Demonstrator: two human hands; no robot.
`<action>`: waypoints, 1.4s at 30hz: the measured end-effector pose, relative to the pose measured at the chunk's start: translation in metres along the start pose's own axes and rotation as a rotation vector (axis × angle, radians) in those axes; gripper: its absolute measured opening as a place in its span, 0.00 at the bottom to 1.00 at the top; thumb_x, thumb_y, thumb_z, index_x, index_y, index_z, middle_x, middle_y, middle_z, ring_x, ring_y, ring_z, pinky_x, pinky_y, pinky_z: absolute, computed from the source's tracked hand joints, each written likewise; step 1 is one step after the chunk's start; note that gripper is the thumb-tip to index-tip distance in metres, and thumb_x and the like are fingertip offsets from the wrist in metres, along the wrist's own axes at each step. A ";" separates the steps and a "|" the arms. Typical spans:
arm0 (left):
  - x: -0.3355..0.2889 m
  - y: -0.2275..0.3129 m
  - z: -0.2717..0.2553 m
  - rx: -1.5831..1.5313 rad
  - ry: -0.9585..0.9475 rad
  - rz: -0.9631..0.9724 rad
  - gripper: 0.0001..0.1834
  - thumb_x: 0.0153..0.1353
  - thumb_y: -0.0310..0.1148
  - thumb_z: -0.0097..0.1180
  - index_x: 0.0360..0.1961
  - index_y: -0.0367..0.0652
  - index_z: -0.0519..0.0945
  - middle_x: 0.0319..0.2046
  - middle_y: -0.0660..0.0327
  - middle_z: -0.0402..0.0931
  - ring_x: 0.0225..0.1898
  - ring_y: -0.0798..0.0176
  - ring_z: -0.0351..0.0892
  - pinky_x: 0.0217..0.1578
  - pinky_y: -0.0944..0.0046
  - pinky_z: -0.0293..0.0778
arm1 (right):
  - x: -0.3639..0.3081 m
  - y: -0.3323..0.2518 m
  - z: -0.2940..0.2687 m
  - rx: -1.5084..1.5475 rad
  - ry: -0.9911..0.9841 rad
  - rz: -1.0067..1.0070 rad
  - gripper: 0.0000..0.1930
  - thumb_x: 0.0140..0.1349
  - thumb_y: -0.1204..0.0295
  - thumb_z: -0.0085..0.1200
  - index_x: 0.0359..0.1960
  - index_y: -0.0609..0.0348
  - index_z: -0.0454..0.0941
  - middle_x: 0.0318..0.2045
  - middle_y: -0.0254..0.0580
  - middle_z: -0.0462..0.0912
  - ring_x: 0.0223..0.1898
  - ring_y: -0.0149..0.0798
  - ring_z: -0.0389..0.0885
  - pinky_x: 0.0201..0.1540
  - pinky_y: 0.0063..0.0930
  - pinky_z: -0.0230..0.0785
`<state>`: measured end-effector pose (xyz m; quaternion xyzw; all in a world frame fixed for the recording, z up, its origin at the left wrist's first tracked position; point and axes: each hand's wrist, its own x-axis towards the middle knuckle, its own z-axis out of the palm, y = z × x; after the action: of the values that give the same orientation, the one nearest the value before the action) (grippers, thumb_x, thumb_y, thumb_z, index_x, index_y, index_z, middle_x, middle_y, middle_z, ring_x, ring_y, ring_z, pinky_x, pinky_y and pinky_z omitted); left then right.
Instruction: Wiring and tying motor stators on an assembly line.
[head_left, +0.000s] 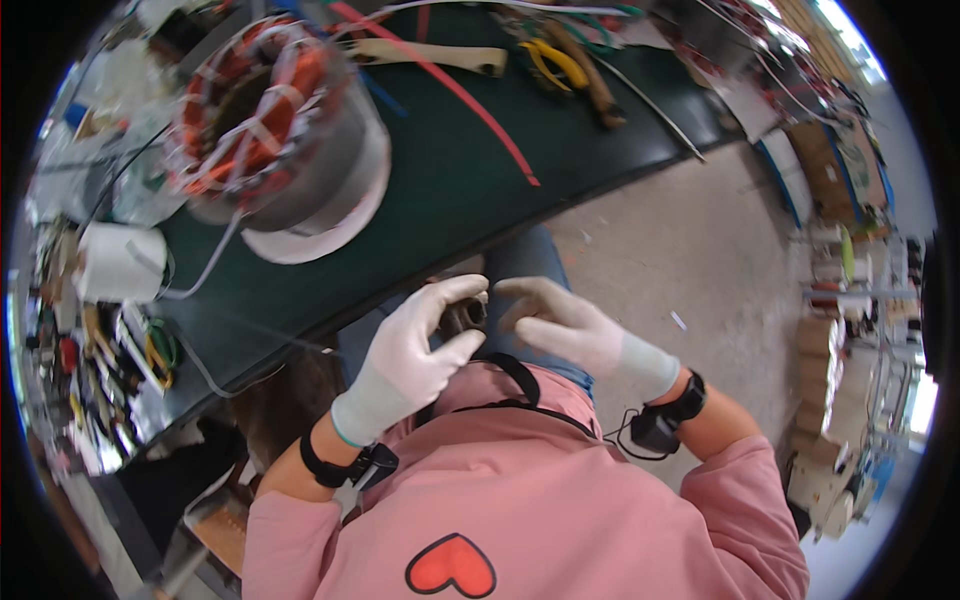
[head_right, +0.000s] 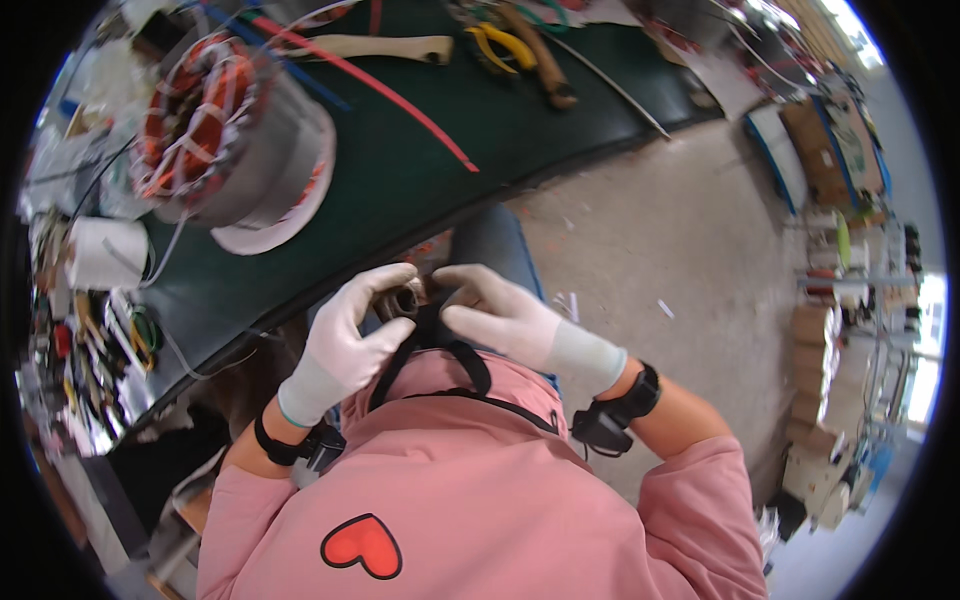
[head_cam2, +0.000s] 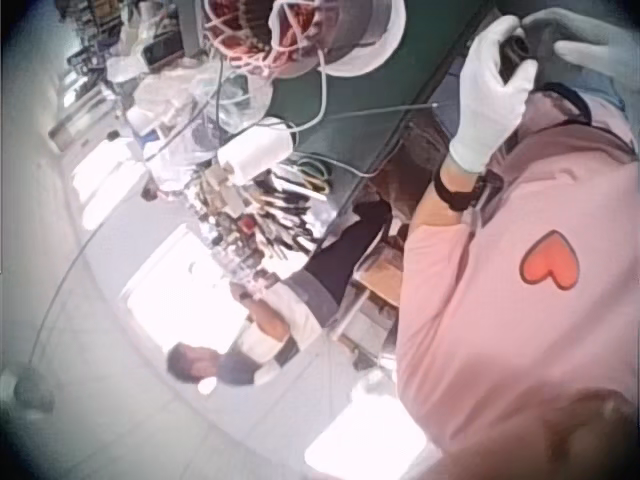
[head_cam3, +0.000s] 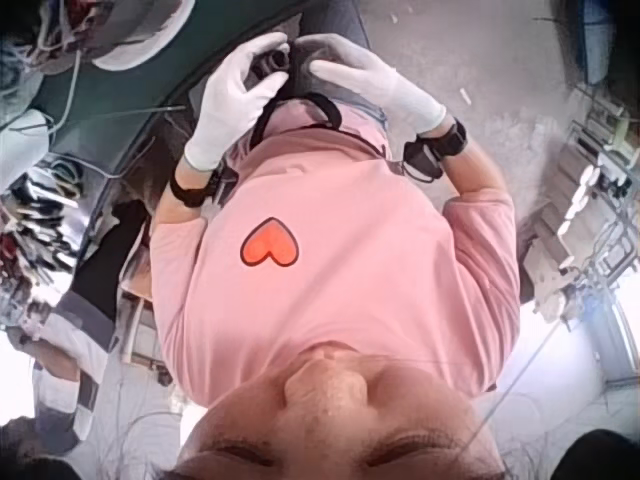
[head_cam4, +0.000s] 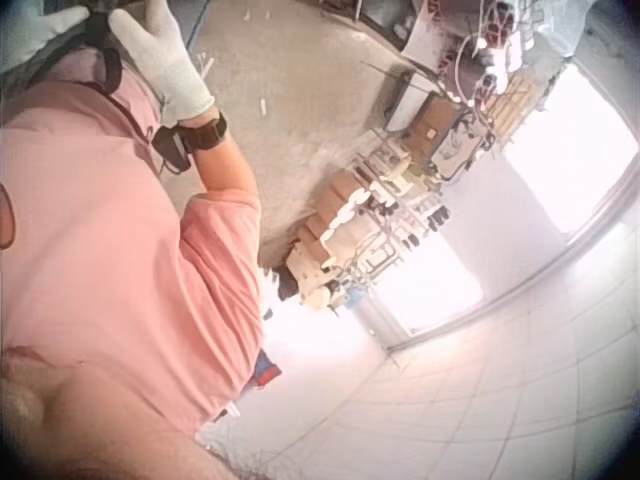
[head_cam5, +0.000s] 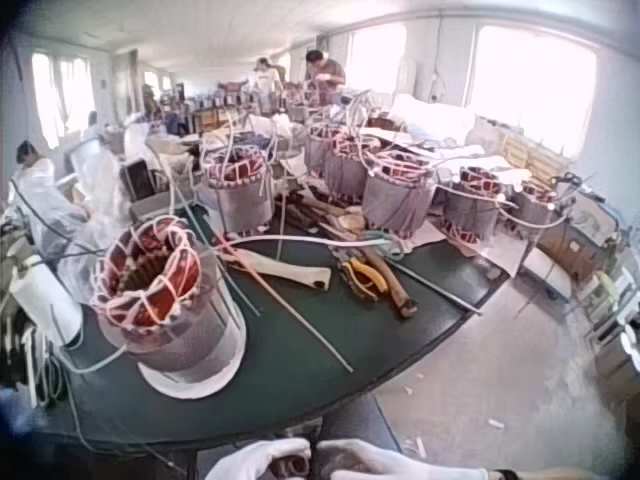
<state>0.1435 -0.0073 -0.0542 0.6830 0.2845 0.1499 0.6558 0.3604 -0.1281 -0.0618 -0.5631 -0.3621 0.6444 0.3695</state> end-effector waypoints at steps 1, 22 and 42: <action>-0.011 0.006 -0.007 0.237 0.045 0.120 0.27 0.61 0.16 0.58 0.63 0.33 0.74 0.49 0.60 0.81 0.47 0.69 0.79 0.52 0.67 0.76 | 0.016 0.005 0.021 0.134 -0.107 0.008 0.30 0.75 0.56 0.51 0.71 0.60 0.64 0.52 0.40 0.79 0.51 0.30 0.78 0.54 0.27 0.73; -0.068 -0.039 -0.013 0.182 0.387 -0.102 0.24 0.55 0.32 0.73 0.53 0.39 0.81 0.47 0.55 0.82 0.46 0.59 0.85 0.46 0.62 0.80 | 0.047 0.007 0.086 0.068 0.043 -0.148 0.22 0.69 0.79 0.54 0.65 0.65 0.70 0.47 0.39 0.82 0.45 0.25 0.79 0.51 0.21 0.74; -0.289 -0.051 -0.118 0.997 0.373 -0.774 0.14 0.66 0.41 0.56 0.41 0.41 0.84 0.40 0.49 0.82 0.44 0.44 0.82 0.48 0.48 0.76 | 0.036 0.043 0.046 0.607 -0.149 0.172 0.22 0.60 0.68 0.69 0.54 0.56 0.75 0.40 0.41 0.80 0.28 0.30 0.76 0.27 0.22 0.64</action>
<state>-0.1640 -0.0821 -0.0440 0.7160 0.6537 -0.1307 0.2072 0.3084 -0.1186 -0.1114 -0.4070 -0.1305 0.7914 0.4370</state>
